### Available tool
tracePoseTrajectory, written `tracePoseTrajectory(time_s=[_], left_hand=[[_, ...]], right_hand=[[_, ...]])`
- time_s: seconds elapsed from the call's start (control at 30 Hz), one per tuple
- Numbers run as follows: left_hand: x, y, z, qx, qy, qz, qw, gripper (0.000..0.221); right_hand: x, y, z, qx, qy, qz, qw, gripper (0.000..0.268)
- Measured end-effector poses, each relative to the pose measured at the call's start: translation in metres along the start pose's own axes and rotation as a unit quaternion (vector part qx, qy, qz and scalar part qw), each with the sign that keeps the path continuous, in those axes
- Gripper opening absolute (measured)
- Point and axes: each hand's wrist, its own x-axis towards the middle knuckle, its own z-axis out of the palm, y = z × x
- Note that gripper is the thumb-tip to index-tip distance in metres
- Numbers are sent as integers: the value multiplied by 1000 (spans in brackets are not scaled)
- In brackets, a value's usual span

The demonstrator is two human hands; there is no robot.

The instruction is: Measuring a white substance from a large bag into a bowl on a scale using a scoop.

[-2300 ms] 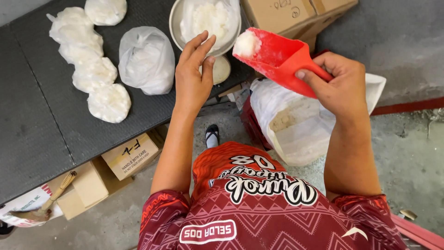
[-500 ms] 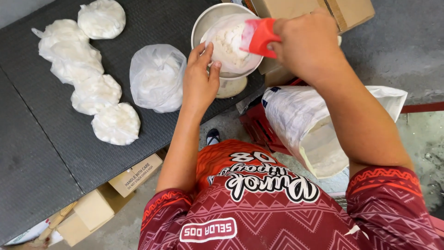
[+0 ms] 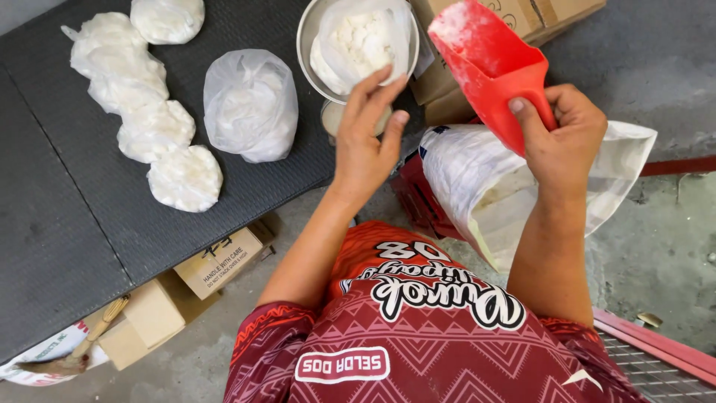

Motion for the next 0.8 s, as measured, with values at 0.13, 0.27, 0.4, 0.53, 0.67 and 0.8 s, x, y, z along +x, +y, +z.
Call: tracePoseTrajectory(time_s=[0.13,0.27,0.4,0.53,0.67,0.8], left_hand=[[-16,18,31,-25,-49,7,998,41],[-28,30,53,-59,-89,-4,994,40],[-42,37,70,-67,-108,-3,992,40],[-55,45,83,-70,-115,-2,991,40],[-68,51,94,-74,-132,-19,988,39],[-84,53,98,-58,-139,-64,987,38]], right_hand=[[-27,14,-31,-27,31,7,999,13],[-55,14,-57,-31,49,41,997,17],[-79,14,-82,-51,59,51,996,14],[-103,16,-107,-68,51,72,994,20],[-122,17,-134,-99,38,71,992,16],[-142,18,-162,-87,32,92,991,16]])
